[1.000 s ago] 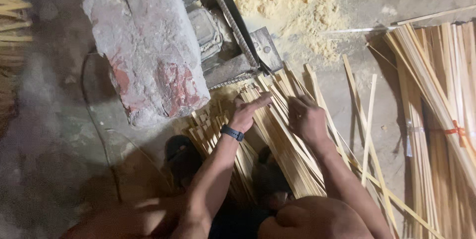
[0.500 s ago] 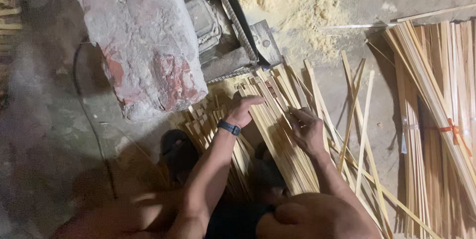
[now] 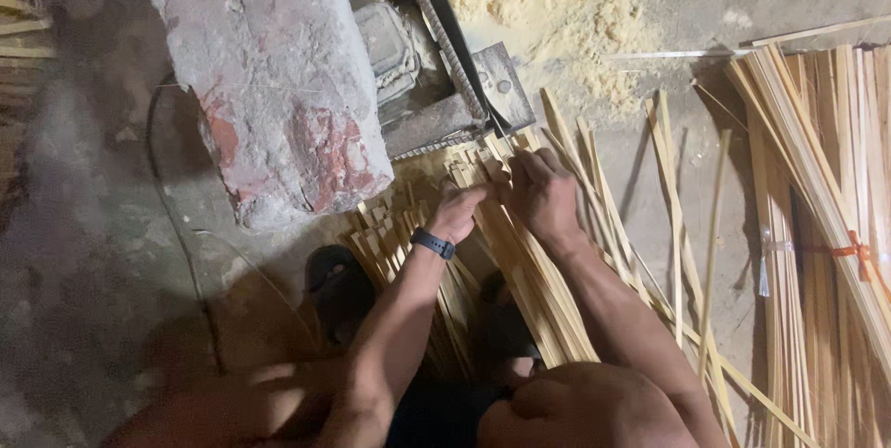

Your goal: The person feeds thin wooden strips into a rotating blade machine to shape their edges. They hold the strips with both hands, guide them through the cutter, and place the finished pieces into a growing pile on the floor.

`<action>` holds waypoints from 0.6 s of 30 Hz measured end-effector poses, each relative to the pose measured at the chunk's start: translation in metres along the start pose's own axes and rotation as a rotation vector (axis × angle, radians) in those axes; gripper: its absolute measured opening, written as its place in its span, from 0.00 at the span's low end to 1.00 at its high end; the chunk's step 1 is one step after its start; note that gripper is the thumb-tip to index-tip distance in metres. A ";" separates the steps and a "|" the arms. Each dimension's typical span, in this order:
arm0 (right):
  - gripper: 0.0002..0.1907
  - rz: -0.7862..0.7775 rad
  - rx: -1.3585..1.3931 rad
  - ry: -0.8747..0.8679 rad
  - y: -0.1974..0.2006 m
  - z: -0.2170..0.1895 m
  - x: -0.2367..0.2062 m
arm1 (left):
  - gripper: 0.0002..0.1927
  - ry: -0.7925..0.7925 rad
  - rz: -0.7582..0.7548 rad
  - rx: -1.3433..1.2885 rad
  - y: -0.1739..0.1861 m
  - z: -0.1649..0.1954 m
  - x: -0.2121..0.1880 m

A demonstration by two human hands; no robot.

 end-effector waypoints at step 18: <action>0.05 -0.078 -0.092 0.045 0.000 0.029 -0.091 | 0.51 0.086 0.012 0.097 -0.042 0.031 -0.014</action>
Point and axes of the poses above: each hand's wrist, its own x-axis towards the middle knuckle, its own y-axis out of the back of the hand, z = x × y, the point moved 6 cm from there along x, towards the middle knuckle, and after that the axes turned 14 degrees about -z, right-handed, at the moved point
